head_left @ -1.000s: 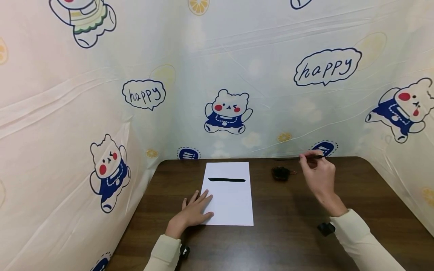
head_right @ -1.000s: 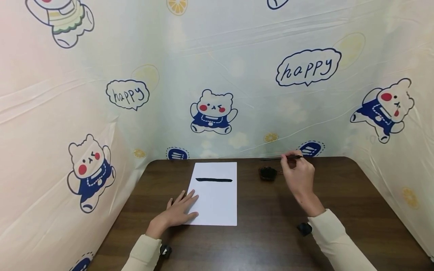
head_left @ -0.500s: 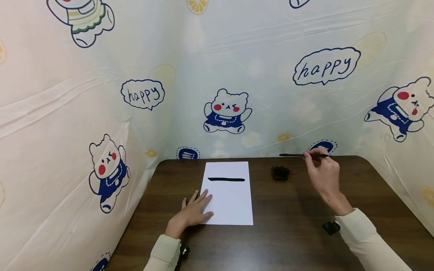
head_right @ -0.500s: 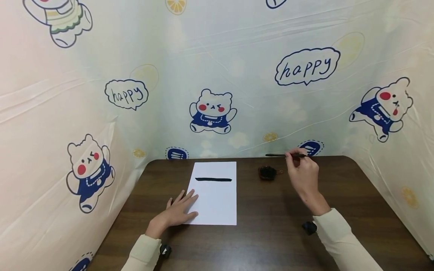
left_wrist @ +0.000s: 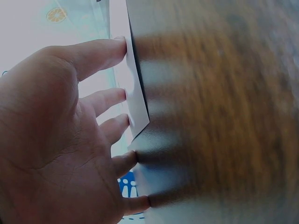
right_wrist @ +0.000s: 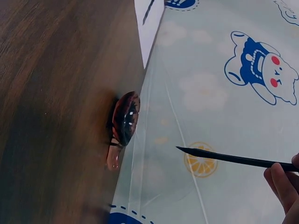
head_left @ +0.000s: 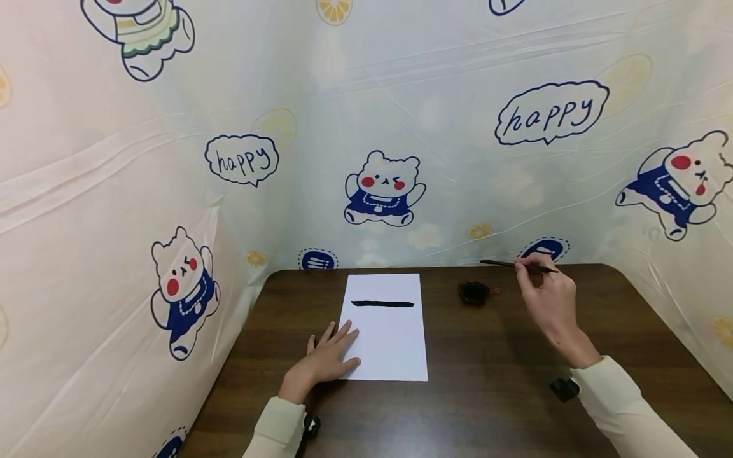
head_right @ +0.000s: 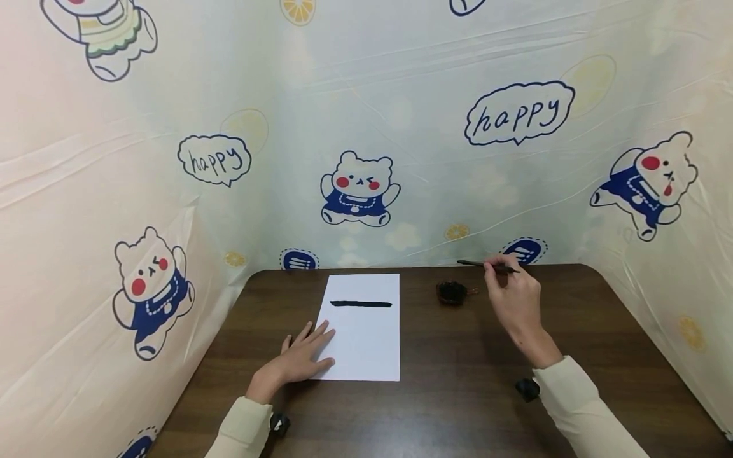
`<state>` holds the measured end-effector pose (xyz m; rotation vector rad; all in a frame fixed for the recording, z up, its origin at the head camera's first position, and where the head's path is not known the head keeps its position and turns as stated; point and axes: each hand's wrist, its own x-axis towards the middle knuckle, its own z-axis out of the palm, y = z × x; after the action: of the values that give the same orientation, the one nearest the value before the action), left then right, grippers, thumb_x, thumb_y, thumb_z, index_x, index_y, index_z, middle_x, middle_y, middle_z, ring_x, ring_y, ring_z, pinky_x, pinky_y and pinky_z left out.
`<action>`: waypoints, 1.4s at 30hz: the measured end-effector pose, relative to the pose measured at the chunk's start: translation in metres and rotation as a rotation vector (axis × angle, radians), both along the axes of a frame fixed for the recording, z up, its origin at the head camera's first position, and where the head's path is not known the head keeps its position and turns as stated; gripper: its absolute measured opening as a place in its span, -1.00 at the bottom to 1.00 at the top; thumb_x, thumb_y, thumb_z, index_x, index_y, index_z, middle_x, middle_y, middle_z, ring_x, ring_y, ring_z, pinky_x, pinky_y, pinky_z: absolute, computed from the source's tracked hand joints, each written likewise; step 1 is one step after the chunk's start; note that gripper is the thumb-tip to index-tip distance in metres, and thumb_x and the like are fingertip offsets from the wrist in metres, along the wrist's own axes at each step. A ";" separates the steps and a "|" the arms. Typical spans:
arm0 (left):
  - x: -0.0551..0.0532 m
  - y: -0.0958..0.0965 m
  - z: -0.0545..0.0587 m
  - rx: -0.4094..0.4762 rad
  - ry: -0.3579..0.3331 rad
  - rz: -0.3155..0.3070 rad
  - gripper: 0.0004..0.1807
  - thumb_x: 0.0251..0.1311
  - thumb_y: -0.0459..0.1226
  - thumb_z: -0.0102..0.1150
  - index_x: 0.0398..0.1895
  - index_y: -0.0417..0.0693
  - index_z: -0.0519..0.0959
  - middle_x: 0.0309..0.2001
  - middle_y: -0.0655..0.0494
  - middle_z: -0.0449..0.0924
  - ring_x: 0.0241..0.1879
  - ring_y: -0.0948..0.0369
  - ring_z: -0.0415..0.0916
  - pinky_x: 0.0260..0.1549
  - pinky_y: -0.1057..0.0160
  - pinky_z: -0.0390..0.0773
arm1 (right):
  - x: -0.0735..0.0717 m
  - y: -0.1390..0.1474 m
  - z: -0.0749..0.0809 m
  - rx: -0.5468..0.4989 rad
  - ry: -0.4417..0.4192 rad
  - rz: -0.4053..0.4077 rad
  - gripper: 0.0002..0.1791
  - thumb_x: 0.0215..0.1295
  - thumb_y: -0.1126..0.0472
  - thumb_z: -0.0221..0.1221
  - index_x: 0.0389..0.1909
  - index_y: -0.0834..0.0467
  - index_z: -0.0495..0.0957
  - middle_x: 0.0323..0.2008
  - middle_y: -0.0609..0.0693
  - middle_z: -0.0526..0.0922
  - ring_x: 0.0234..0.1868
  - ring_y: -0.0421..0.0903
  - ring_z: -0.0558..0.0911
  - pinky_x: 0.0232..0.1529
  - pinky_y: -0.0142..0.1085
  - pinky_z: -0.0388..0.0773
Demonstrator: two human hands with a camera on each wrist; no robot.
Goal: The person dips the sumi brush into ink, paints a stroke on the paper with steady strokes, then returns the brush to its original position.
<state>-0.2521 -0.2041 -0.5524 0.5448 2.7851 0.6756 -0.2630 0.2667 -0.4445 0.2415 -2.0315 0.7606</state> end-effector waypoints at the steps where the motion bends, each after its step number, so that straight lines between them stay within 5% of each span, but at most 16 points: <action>1: 0.001 0.001 0.002 -0.001 -0.004 0.004 -0.15 0.44 0.25 0.14 0.69 0.19 0.25 0.76 0.03 -0.03 0.72 -0.27 -0.29 0.39 -0.71 -0.37 | 0.000 0.000 0.000 0.005 0.001 0.002 -0.82 0.34 0.42 0.38 -0.08 0.29 0.67 -0.25 0.12 0.82 -0.37 -0.18 0.71 -0.22 -0.78 0.33; 7: 0.005 0.004 0.010 -0.026 -0.007 0.014 -0.17 0.45 0.22 0.15 0.69 0.16 0.25 0.75 0.01 -0.02 0.72 -0.27 -0.26 0.41 -0.70 -0.33 | 0.002 0.001 -0.001 0.034 0.004 0.023 -0.82 0.33 0.45 0.37 -0.08 0.31 0.66 -0.23 0.14 0.84 -0.39 0.08 0.76 -0.20 -0.81 0.33; 17: 0.008 0.009 0.021 -0.092 -0.031 0.029 -0.19 0.46 0.13 0.19 0.69 0.12 0.25 0.75 0.05 -0.02 0.74 -0.21 -0.23 0.47 -0.64 -0.24 | 0.001 0.006 -0.011 0.096 0.014 0.068 -0.80 0.26 0.50 0.40 -0.12 0.31 0.69 -0.22 0.17 0.83 -0.41 -0.22 0.64 -0.28 -0.77 0.34; 23: 0.010 0.009 0.021 -0.075 -0.025 0.020 -0.20 0.47 0.10 0.17 0.68 0.07 0.25 0.75 -0.02 -0.01 0.73 -0.26 -0.24 0.46 -0.66 -0.28 | 0.002 0.009 -0.017 0.172 0.019 0.099 -0.76 0.22 0.49 0.43 -0.10 0.33 0.69 -0.18 0.20 0.81 -0.33 -0.01 0.76 -0.13 -0.84 0.32; 31: 0.010 0.009 0.022 -0.077 -0.030 0.025 -0.20 0.47 0.10 0.18 0.68 0.08 0.25 0.75 0.00 -0.01 0.73 -0.24 -0.23 0.47 -0.64 -0.27 | 0.003 0.010 -0.023 0.210 0.063 0.137 -0.71 0.14 0.53 0.44 -0.09 0.33 0.73 -0.15 0.19 0.82 -0.19 0.11 0.79 -0.03 -0.67 0.45; 34: 0.010 0.010 0.022 -0.084 -0.032 0.032 -0.19 0.47 0.11 0.19 0.68 0.10 0.25 0.75 0.03 -0.01 0.73 -0.23 -0.22 0.47 -0.64 -0.25 | 0.004 0.010 -0.026 0.217 0.071 0.159 -0.84 0.44 0.32 0.33 -0.08 0.34 0.73 -0.13 0.20 0.82 -0.17 0.13 0.79 0.11 -0.77 0.35; 39: 0.008 0.008 0.017 -0.062 -0.029 0.035 -0.19 0.46 0.12 0.20 0.68 0.11 0.26 0.75 0.03 -0.01 0.73 -0.23 -0.23 0.47 -0.65 -0.27 | 0.006 0.014 -0.031 0.265 0.035 0.186 -0.40 0.70 -0.12 -0.08 -0.02 0.32 0.72 -0.09 0.20 0.81 -0.12 0.10 0.79 0.22 -0.81 0.25; 42: 0.005 0.004 0.009 -0.028 -0.011 0.021 -0.18 0.46 0.18 0.16 0.68 0.15 0.26 0.75 0.02 -0.02 0.73 -0.26 -0.25 0.43 -0.68 -0.30 | 0.008 0.016 -0.035 0.301 0.015 0.194 -0.39 0.70 -0.14 -0.10 0.00 0.29 0.72 -0.06 0.19 0.81 -0.08 0.07 0.78 0.23 -0.77 0.33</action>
<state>-0.2471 -0.1997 -0.5438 0.5053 2.7899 0.6410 -0.2546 0.2827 -0.4793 0.6218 -2.1249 0.5641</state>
